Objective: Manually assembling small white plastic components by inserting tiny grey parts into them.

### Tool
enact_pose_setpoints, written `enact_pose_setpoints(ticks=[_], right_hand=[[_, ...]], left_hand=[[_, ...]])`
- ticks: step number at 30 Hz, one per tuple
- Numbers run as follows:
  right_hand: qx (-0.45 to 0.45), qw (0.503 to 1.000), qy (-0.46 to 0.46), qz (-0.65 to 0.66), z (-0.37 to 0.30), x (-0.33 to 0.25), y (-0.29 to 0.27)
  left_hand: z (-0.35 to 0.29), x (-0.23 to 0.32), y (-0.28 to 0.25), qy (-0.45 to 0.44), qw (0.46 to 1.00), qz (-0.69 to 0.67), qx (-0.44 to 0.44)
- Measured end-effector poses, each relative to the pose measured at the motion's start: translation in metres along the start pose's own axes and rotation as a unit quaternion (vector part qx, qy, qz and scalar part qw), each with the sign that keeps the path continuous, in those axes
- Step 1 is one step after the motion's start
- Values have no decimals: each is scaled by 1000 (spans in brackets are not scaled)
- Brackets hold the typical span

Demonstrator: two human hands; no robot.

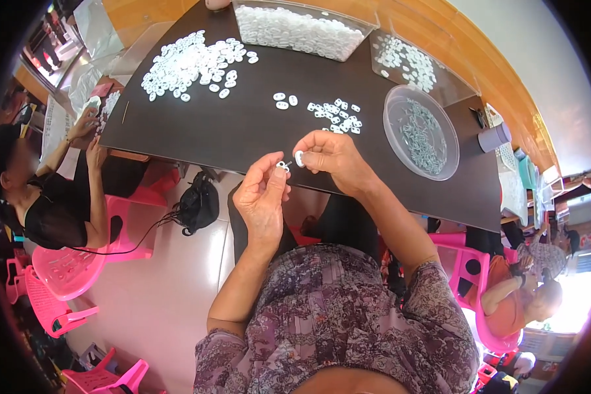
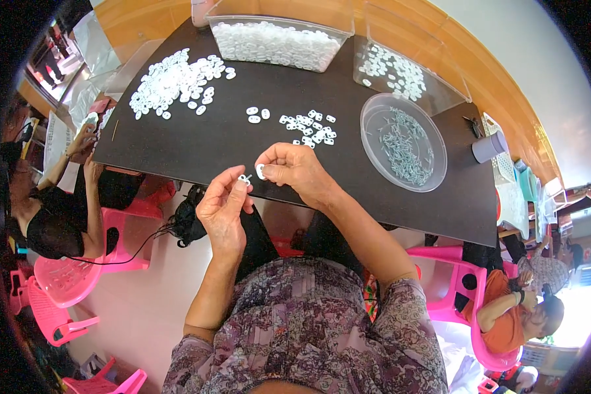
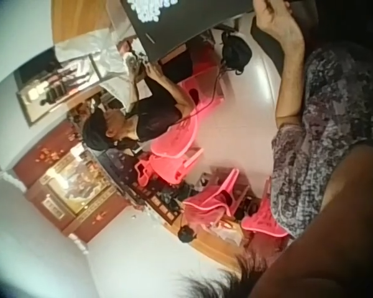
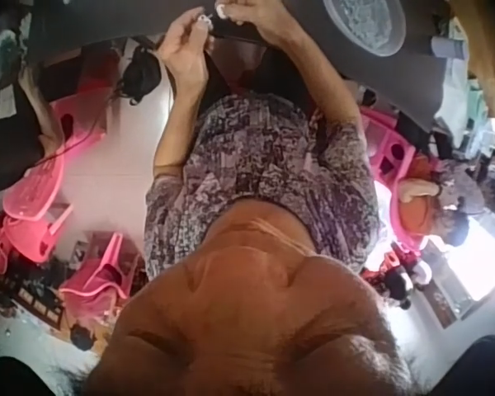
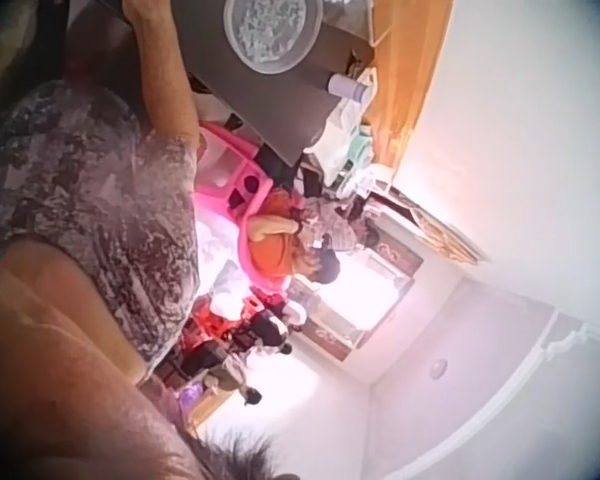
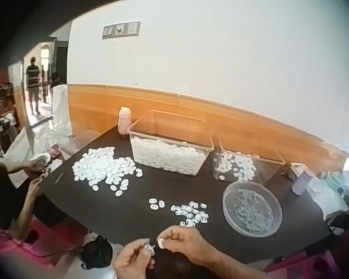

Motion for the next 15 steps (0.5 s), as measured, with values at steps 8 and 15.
enact_pose_setpoints(ticks=[8, 15], right_hand=[[17, 1000, 12, 17, -14, 4, -2], [58, 998, -7, -11, -21, -1, -7]], left_hand=[[-9, -6, 6, -19, 1000, 13, -13], [-9, -6, 10, 7, 998, 63, -21]])
Point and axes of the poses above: each hand's wrist, its own z-axis towards the middle knuckle, its own y-axis out of the palm, x = y × z, the point moved 8 cm from there along z, towards the middle knuckle, and after that the axes turned 4 degrees about -x, right-handed, at the moved point
